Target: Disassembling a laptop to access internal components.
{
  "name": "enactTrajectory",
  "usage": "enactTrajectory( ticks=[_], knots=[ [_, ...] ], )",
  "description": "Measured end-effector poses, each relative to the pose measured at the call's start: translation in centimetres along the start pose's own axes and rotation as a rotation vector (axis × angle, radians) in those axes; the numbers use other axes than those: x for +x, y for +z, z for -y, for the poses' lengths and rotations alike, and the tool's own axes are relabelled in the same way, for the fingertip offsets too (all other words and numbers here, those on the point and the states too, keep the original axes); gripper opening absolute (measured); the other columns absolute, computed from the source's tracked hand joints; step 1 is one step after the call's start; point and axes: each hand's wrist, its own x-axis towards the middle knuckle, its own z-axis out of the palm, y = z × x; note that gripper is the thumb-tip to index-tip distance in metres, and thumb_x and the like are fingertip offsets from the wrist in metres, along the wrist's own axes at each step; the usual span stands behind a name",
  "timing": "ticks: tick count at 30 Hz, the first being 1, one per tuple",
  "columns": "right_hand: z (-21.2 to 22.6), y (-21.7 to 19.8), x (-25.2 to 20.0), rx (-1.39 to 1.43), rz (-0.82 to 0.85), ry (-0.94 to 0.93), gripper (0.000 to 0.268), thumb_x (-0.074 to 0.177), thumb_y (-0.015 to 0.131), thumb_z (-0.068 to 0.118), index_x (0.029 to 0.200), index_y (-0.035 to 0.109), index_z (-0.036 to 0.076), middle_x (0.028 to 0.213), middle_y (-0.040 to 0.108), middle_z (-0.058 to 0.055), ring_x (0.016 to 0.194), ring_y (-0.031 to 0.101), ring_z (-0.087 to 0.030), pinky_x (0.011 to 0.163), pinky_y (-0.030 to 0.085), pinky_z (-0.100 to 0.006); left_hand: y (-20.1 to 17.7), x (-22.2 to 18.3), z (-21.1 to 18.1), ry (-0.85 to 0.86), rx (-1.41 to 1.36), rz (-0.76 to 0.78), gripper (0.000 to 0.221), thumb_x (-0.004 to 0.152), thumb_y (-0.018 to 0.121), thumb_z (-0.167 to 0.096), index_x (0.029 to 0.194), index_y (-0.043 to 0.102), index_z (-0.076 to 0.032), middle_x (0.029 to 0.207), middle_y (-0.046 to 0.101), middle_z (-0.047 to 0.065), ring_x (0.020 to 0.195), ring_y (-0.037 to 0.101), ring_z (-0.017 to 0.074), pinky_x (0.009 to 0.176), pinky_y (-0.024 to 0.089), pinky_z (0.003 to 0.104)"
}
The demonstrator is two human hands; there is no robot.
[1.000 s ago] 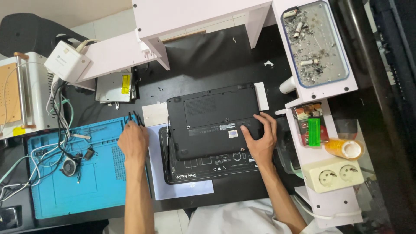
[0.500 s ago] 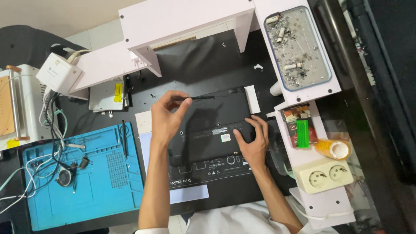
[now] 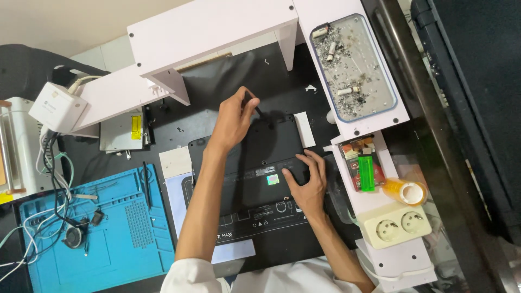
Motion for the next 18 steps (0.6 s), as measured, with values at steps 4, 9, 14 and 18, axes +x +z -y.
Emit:
enactTrajectory(
  ticks=[4, 9, 14, 18],
  knots=[
    [0.2, -0.1, 0.1, 0.007, 0.006, 0.024, 0.049, 0.081, 0.086, 0.019, 0.124, 0.065, 0.007, 0.137, 0.057, -0.013, 0.127, 0.058, -0.033, 0.102, 0.051, -0.045, 1.6, 1.9, 2.2, -0.024, -0.015, 0.172, 0.026, 0.104, 0.062, -0.022, 0.095, 0.057, 0.002, 0.071, 0.064, 0.011, 0.066, 0.061, 0.0195, 0.064, 0.050, 0.034],
    [0.0, 0.0, 0.6, -0.010, -0.013, 0.025, 0.048, 0.080, 0.087, 0.019, 0.122, 0.066, 0.007, 0.136, 0.058, -0.013, 0.127, 0.059, -0.034, 0.102, 0.051, -0.045, 2.5, 3.1, 3.4, -0.082, -0.063, 0.301, 0.029, 0.105, 0.059, -0.025, 0.093, 0.057, 0.001, 0.071, 0.064, 0.008, 0.067, 0.064, 0.0167, 0.065, 0.052, 0.033],
    [0.3, 0.0, 0.2, 0.017, -0.005, 0.035, 0.048, 0.080, 0.086, 0.018, 0.122, 0.066, 0.007, 0.137, 0.058, -0.013, 0.127, 0.059, -0.034, 0.103, 0.051, -0.044, 0.2, 3.3, 2.6, -0.053, -0.022, 0.132, 0.025, 0.106, 0.058, -0.022, 0.096, 0.055, 0.000, 0.069, 0.061, 0.010, 0.064, 0.060, 0.0191, 0.063, 0.050, 0.036],
    [0.3, 0.0, 0.2, 0.009, -0.007, 0.046, 0.048, 0.079, 0.086, 0.017, 0.122, 0.066, 0.007, 0.137, 0.058, -0.013, 0.127, 0.059, -0.034, 0.104, 0.051, -0.045, 0.1, 3.5, 1.5, -0.024, -0.001, 0.138, 0.024, 0.105, 0.059, -0.021, 0.096, 0.055, 0.001, 0.069, 0.062, 0.009, 0.063, 0.061, 0.0184, 0.063, 0.050, 0.035]
  ],
)
